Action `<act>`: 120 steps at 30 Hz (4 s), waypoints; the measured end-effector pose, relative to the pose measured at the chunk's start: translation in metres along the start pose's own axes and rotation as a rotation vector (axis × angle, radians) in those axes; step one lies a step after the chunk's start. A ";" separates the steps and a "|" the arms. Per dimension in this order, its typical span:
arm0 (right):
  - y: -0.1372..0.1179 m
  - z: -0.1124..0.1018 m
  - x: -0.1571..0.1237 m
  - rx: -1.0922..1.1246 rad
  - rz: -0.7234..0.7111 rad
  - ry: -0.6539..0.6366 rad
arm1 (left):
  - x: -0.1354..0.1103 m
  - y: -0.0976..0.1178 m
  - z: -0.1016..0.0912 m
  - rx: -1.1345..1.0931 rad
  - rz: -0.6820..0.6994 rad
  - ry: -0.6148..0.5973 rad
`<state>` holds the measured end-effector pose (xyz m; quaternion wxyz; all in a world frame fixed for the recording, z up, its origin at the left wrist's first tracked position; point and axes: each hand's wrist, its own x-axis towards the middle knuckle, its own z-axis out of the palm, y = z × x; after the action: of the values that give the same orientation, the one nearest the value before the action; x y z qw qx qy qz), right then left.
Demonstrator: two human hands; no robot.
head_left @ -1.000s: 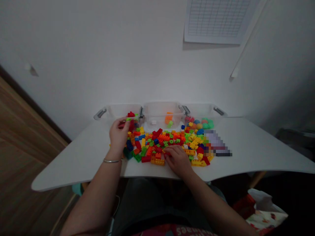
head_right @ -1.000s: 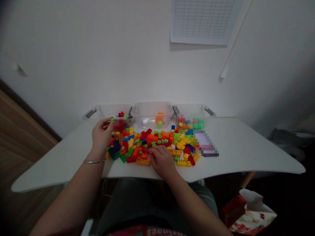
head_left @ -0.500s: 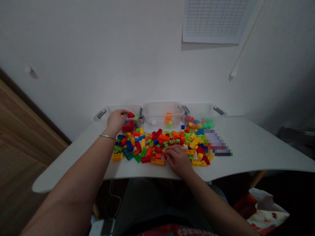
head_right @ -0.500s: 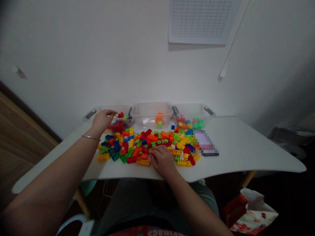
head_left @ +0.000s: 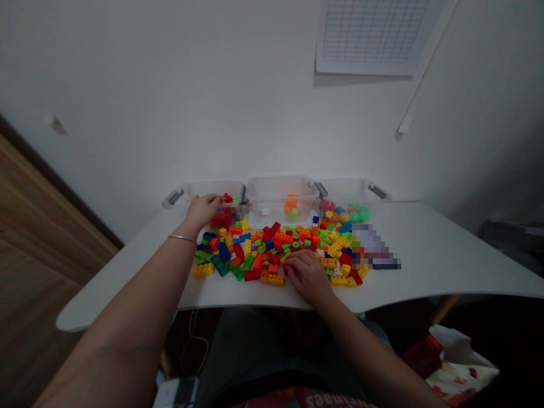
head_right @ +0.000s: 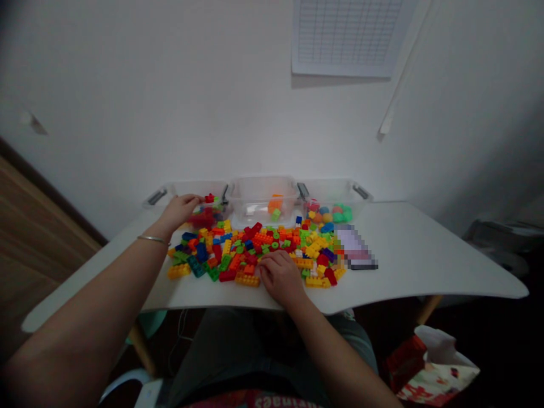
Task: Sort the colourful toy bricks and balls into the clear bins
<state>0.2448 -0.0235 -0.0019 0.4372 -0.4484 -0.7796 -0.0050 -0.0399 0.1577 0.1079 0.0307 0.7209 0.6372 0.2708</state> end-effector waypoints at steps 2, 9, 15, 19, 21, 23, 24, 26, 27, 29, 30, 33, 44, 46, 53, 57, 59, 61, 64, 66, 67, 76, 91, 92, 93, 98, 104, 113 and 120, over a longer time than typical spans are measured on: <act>0.000 0.000 0.000 0.000 0.000 0.002 | -0.002 -0.001 -0.003 -0.091 0.000 0.002; 0.001 0.001 -0.001 0.000 -0.001 0.014 | -0.037 0.017 -0.011 -0.225 0.168 0.358; 0.001 0.001 -0.001 -0.006 0.002 0.008 | -0.094 0.043 -0.013 0.001 0.493 0.186; -0.001 0.000 0.000 -0.008 -0.002 0.008 | -0.134 0.041 -0.012 0.317 0.382 0.097; -0.002 -0.001 0.000 -0.010 0.000 0.000 | -0.149 0.035 -0.008 0.441 0.264 0.069; -0.002 -0.001 0.000 -0.013 0.001 -0.005 | -0.160 0.028 -0.002 0.500 0.168 0.023; -0.002 0.000 0.000 -0.015 0.001 -0.004 | -0.164 0.026 0.002 0.508 0.141 0.004; -0.001 0.000 0.000 -0.019 0.001 0.000 | -0.168 0.023 0.008 0.514 0.117 -0.009; -0.001 0.001 0.000 -0.020 0.000 0.001 | -0.169 0.023 0.011 0.521 0.120 -0.003; 0.000 0.001 0.000 -0.020 0.000 -0.001 | -0.170 0.024 0.013 0.541 0.140 0.023; 0.001 0.001 -0.001 -0.019 0.000 -0.003 | -0.170 0.025 0.014 0.548 0.151 0.039; 0.001 0.001 -0.001 -0.015 0.003 -0.006 | -0.169 0.025 0.015 0.539 0.167 0.073; -0.001 0.000 0.000 -0.006 0.018 -0.006 | -0.166 0.022 0.017 0.484 0.150 0.068; -0.001 0.000 0.000 -0.006 0.018 -0.007 | -0.165 0.021 0.017 0.496 0.143 0.083; 0.001 0.001 -0.001 -0.005 0.016 -0.005 | -0.165 0.017 0.016 0.572 0.121 0.152; 0.001 0.001 -0.001 -0.001 0.014 -0.011 | -0.165 0.017 0.015 0.577 0.123 0.086; 0.001 0.000 0.000 -0.002 0.011 -0.007 | -0.163 0.017 0.015 0.567 0.123 0.033; 0.001 0.000 0.000 -0.004 0.008 0.000 | -0.161 0.017 0.017 0.555 0.124 -0.007; 0.000 0.001 0.000 -0.006 0.009 0.002 | -0.158 0.017 0.019 0.534 0.152 0.026; 0.000 0.001 0.000 -0.007 0.010 0.002 | -0.157 0.017 0.021 0.518 0.186 0.078; -0.001 0.001 0.000 -0.005 0.011 0.003 | -0.156 0.017 0.021 0.509 0.201 0.095; -0.002 -0.001 0.001 -0.016 0.012 0.023 | -0.141 0.009 0.018 0.271 0.136 0.096; -0.002 0.000 0.000 -0.049 0.006 0.008 | -0.074 0.021 -0.005 -0.818 -0.246 0.389; -0.002 0.001 0.000 -0.052 -0.001 -0.003 | -0.067 0.020 -0.007 -0.818 -0.233 0.423; -0.003 0.001 0.000 -0.054 -0.007 -0.012 | -0.061 0.018 -0.009 -0.800 -0.214 0.449; -0.004 -0.001 0.001 -0.053 0.007 -0.015 | -0.039 0.010 -0.014 -0.564 -0.130 0.488; -0.004 0.000 0.001 -0.052 -0.001 -0.013 | -0.031 -0.005 0.001 -0.203 -0.085 0.311; -0.004 0.000 0.001 -0.052 0.002 -0.027 | -0.031 -0.013 0.014 -0.154 -0.164 0.257; -0.004 0.000 0.001 -0.061 0.004 -0.033 | -0.040 -0.009 0.013 -0.092 -0.158 0.184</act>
<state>0.2415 -0.0248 0.0003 0.4102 -0.4632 -0.7853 -0.0205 -0.0440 0.1260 0.0800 0.0263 0.6386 0.6790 0.3612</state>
